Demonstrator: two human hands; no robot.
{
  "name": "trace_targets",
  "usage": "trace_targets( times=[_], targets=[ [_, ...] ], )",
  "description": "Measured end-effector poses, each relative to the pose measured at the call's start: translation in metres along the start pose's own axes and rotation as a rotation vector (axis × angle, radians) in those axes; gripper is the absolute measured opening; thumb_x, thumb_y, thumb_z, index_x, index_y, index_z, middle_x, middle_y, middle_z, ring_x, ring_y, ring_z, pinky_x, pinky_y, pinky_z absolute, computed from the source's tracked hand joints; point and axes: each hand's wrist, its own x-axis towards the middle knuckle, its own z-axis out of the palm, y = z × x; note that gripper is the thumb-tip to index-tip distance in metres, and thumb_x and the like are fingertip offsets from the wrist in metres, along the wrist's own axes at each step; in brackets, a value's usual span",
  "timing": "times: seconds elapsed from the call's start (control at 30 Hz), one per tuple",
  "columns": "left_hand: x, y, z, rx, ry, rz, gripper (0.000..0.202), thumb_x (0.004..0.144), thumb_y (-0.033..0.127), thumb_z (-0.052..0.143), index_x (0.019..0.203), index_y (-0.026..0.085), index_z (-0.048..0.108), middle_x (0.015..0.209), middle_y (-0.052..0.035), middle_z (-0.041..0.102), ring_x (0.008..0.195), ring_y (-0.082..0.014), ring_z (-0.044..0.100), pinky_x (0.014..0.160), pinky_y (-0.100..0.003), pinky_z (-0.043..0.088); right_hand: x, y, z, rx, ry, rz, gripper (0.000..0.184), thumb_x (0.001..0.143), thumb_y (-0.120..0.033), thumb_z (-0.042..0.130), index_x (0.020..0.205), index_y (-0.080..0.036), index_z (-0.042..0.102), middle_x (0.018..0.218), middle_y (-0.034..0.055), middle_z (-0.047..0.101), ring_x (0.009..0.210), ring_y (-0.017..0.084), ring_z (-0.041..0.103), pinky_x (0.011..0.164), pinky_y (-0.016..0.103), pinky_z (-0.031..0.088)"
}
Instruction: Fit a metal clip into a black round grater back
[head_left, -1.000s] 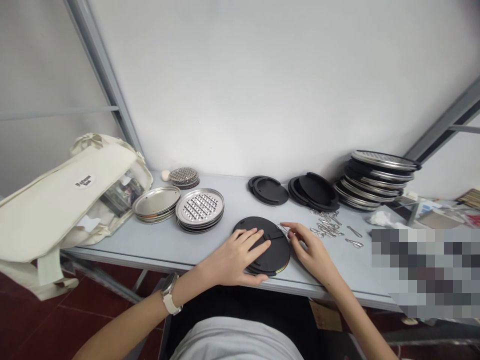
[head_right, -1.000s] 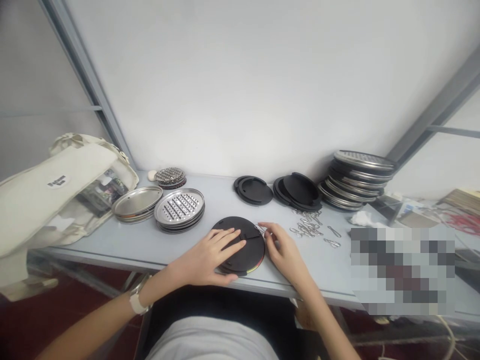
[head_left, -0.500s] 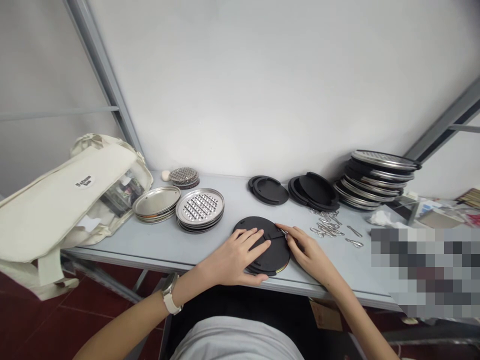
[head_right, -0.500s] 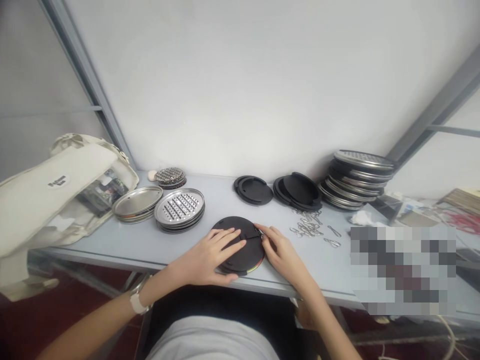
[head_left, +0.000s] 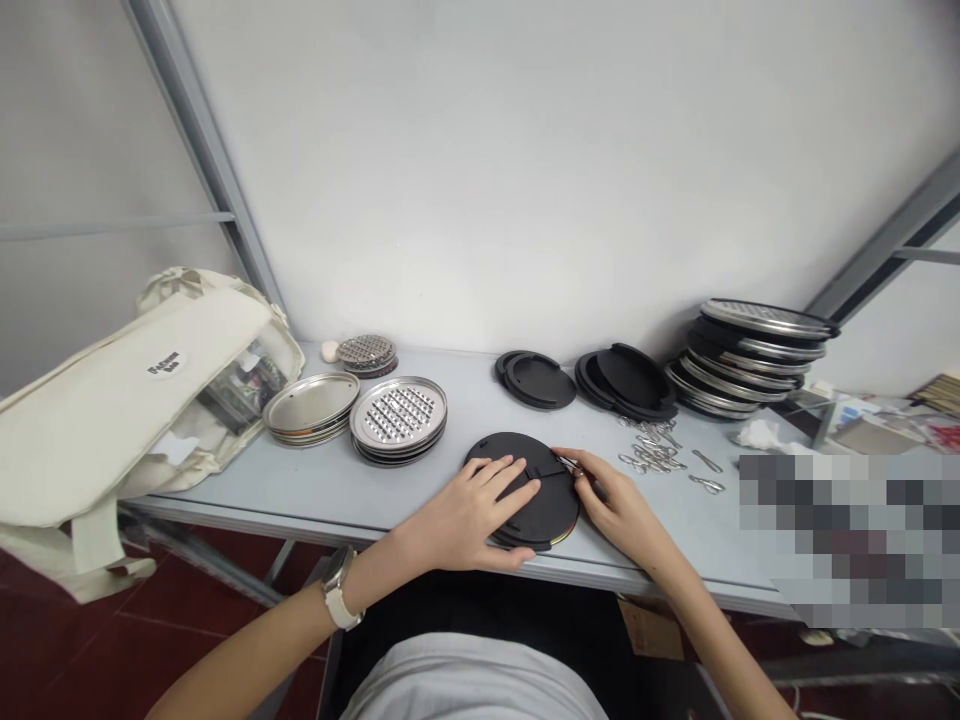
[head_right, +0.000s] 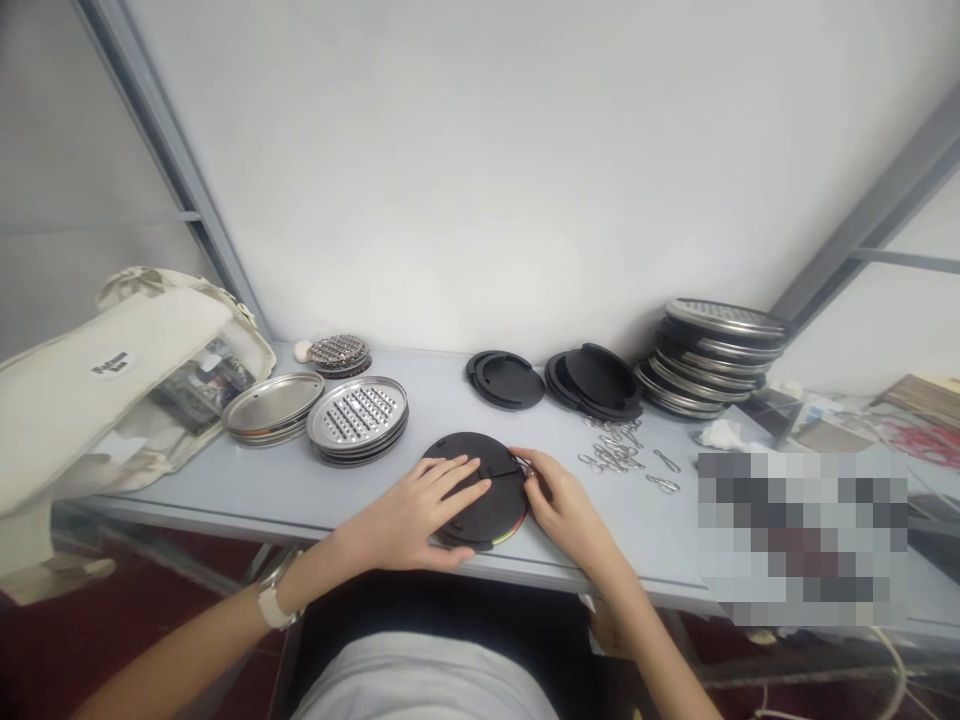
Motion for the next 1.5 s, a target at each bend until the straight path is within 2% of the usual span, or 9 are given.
trace_targets(
  times=[0.23, 0.5, 0.63, 0.9, 1.03, 1.1, 1.2, 1.33, 1.5],
  targets=[
    [0.000, 0.000, 0.000, -0.006, -0.006, 0.001, 0.069, 0.092, 0.055, 0.053, 0.144, 0.012, 0.041, 0.147, -0.0192, 0.040, 0.139, -0.0320, 0.033, 0.111, -0.044, 0.028, -0.003, 0.002, -0.002, 0.010, -0.018, -0.004, 0.042, 0.096, -0.025, 0.030, 0.128, -0.020, 0.058, 0.105, 0.0080, 0.068, 0.091, 0.020, 0.064, 0.086, 0.036, 0.050],
    [0.000, 0.000, 0.001, 0.011, -0.003, 0.005, 0.068, 0.092, 0.056, 0.052, 0.143, 0.012, 0.042, 0.148, -0.0190, 0.040, 0.139, -0.0326, 0.033, 0.111, -0.045, 0.028, -0.001, 0.005, 0.003, 0.008, 0.013, -0.030, 0.033, 0.095, -0.025, 0.039, 0.123, -0.021, 0.057, 0.101, 0.0074, 0.066, 0.091, 0.020, 0.063, 0.084, 0.034, 0.050],
    [0.000, 0.000, 0.001, 0.019, -0.001, 0.006, 0.067, 0.092, 0.055, 0.051, 0.143, 0.012, 0.042, 0.147, -0.0187, 0.040, 0.139, -0.0327, 0.034, 0.110, -0.045, 0.029, 0.000, 0.007, 0.011, -0.068, 0.036, -0.058, 0.034, 0.095, -0.021, 0.033, 0.121, -0.021, 0.055, 0.095, 0.0082, 0.059, 0.083, 0.020, 0.061, 0.079, 0.034, 0.051],
    [0.000, 0.000, 0.000, 0.018, -0.004, -0.005, 0.067, 0.093, 0.055, 0.052, 0.144, 0.012, 0.041, 0.147, -0.0188, 0.040, 0.139, -0.0324, 0.034, 0.110, -0.045, 0.030, 0.004, 0.010, 0.008, -0.107, 0.204, 0.041, 0.026, 0.098, -0.032, 0.035, 0.108, -0.020, 0.056, 0.096, 0.0099, 0.059, 0.095, 0.025, 0.059, 0.087, 0.040, 0.046],
    [0.000, 0.000, 0.000, 0.019, 0.005, 0.001, 0.068, 0.093, 0.056, 0.052, 0.144, 0.012, 0.041, 0.148, -0.0192, 0.039, 0.139, -0.0326, 0.034, 0.110, -0.045, 0.030, 0.000, 0.013, -0.003, -0.035, 0.281, 0.176, 0.030, 0.098, -0.042, 0.037, 0.095, -0.022, 0.058, 0.093, 0.0069, 0.063, 0.083, 0.021, 0.059, 0.080, 0.037, 0.046],
    [0.000, 0.000, 0.001, 0.018, 0.015, -0.002, 0.068, 0.092, 0.055, 0.052, 0.143, 0.011, 0.042, 0.148, -0.0194, 0.039, 0.139, -0.0321, 0.034, 0.110, -0.044, 0.030, -0.005, 0.014, -0.011, -0.056, 0.225, 0.183, 0.032, 0.095, -0.049, 0.043, 0.088, -0.022, 0.059, 0.086, 0.0055, 0.063, 0.077, 0.020, 0.057, 0.077, 0.036, 0.046],
    [0.000, 0.000, 0.002, 0.017, 0.019, -0.001, 0.068, 0.092, 0.055, 0.053, 0.142, 0.011, 0.043, 0.148, -0.0195, 0.040, 0.139, -0.0319, 0.034, 0.110, -0.044, 0.029, -0.015, 0.013, -0.028, -0.066, 0.016, 0.222, 0.035, 0.088, -0.057, 0.052, 0.091, -0.023, 0.062, 0.088, 0.0049, 0.065, 0.076, 0.020, 0.058, 0.073, 0.034, 0.048],
    [0.000, -0.001, 0.002, 0.022, 0.004, -0.004, 0.069, 0.092, 0.056, 0.053, 0.143, 0.011, 0.042, 0.148, -0.0197, 0.039, 0.138, -0.0329, 0.035, 0.110, -0.045, 0.029, -0.027, 0.011, -0.042, -0.123, -0.039, 0.272, 0.043, 0.077, -0.062, 0.063, 0.095, -0.023, 0.063, 0.085, 0.0048, 0.064, 0.081, 0.023, 0.061, 0.072, 0.034, 0.049],
    [0.000, -0.001, 0.002, 0.017, 0.006, -0.001, 0.068, 0.092, 0.056, 0.052, 0.143, 0.011, 0.042, 0.148, -0.0198, 0.039, 0.138, -0.0327, 0.034, 0.110, -0.045, 0.029, -0.025, 0.016, -0.034, -0.112, -0.090, 0.263, 0.033, 0.086, -0.055, 0.054, 0.092, -0.023, 0.061, 0.075, 0.0020, 0.061, 0.070, 0.020, 0.059, 0.068, 0.033, 0.049]
  ],
)
